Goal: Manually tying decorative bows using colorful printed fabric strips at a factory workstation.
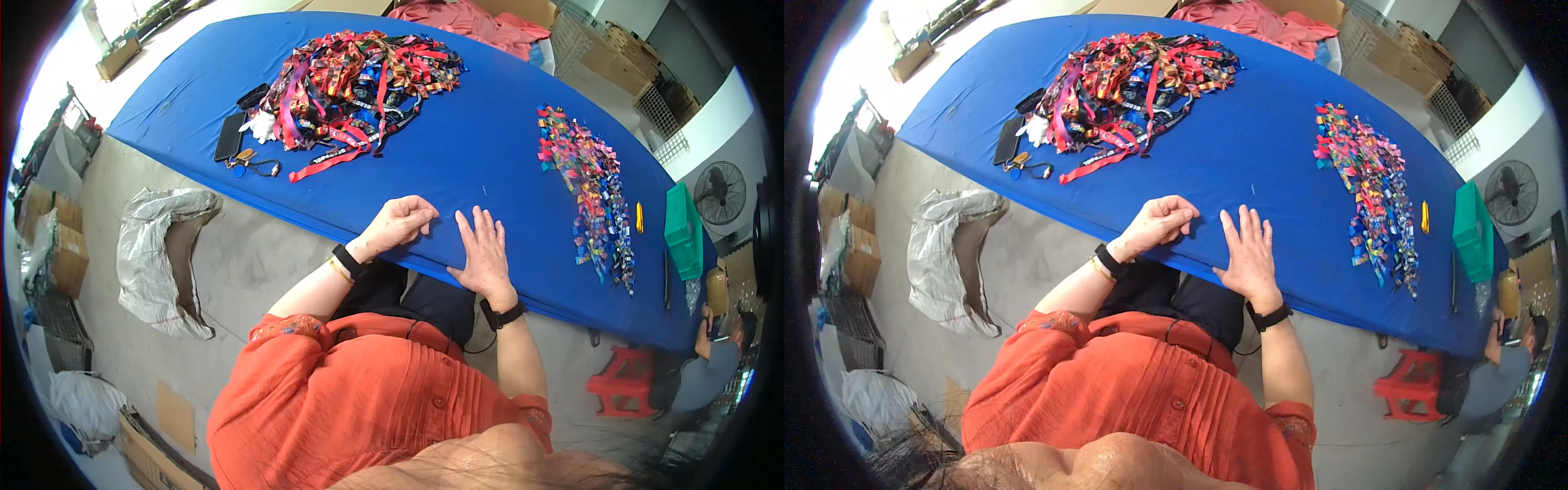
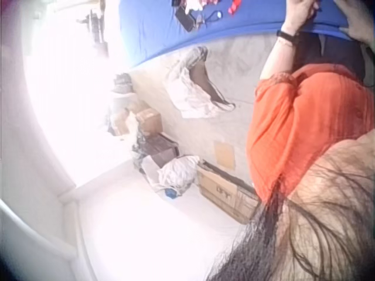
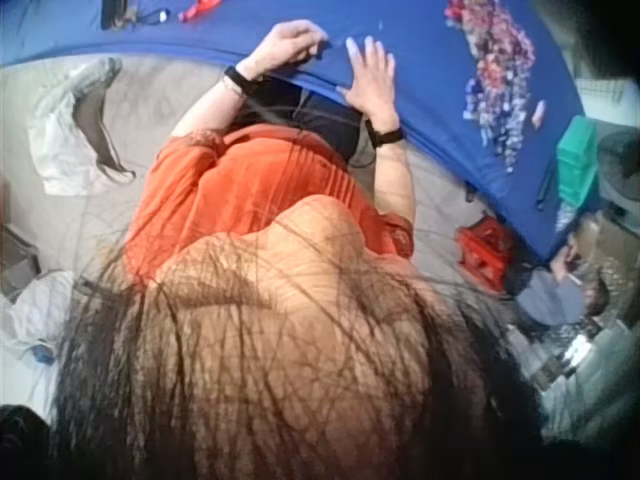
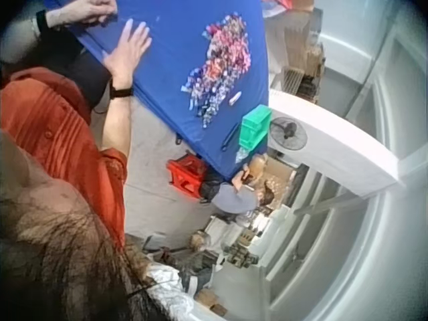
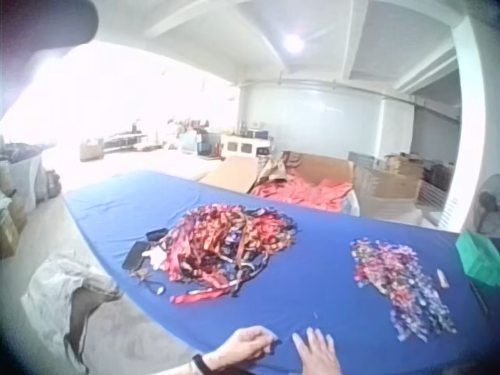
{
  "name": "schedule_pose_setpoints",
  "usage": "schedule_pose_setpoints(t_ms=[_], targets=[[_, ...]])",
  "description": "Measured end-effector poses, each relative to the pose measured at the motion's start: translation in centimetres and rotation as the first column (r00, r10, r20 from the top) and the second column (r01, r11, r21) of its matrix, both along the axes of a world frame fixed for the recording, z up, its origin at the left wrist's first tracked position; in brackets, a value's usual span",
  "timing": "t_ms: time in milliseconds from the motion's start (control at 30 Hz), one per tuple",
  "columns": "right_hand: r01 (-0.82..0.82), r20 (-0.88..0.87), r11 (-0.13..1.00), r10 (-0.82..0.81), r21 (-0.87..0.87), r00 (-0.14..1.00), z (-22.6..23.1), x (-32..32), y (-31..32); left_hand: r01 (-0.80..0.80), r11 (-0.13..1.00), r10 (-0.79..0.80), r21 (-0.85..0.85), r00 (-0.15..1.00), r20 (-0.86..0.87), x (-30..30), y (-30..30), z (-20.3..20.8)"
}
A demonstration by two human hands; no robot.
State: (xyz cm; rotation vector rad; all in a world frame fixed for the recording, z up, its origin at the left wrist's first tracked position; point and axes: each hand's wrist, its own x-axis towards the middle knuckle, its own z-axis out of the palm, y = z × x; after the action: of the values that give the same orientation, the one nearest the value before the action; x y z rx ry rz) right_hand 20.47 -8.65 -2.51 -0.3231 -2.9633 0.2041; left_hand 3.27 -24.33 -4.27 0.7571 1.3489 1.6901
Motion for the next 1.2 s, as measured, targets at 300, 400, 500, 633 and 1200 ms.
schedule_pose_setpoints(t_ms=[300,400,500,633,1200], targets=[[-0.027,-0.057,1.0,0.026,-0.007,0.998,-0.5,0.2,0.7,-0.058,0.994,0.054,-0.094,0.998,-0.039,-0.1,0.3,0.2],[-0.036,-0.081,0.999,0.034,-0.027,0.996,-0.9,0.2,0.8,-0.07,0.993,0.065,-0.095,0.996,-0.059,-0.3,0.2,0.1],[-0.015,-0.098,1.0,0.012,-0.027,0.995,-1.1,0.4,1.0,-0.063,0.993,0.055,-0.099,0.995,-0.082,-0.3,0.4,0.4],[-0.032,-0.088,0.998,0.027,-0.053,0.996,-0.8,0.6,1.0,-0.058,0.992,0.05,-0.113,0.996,-0.074,-0.4,0.5,0.1],[-0.033,-0.076,0.997,0.027,-0.073,0.997,-0.6,0.8,1.2,-0.024,0.997,0.019,-0.069,0.998,-0.067,-0.3,0.7,-0.4]])
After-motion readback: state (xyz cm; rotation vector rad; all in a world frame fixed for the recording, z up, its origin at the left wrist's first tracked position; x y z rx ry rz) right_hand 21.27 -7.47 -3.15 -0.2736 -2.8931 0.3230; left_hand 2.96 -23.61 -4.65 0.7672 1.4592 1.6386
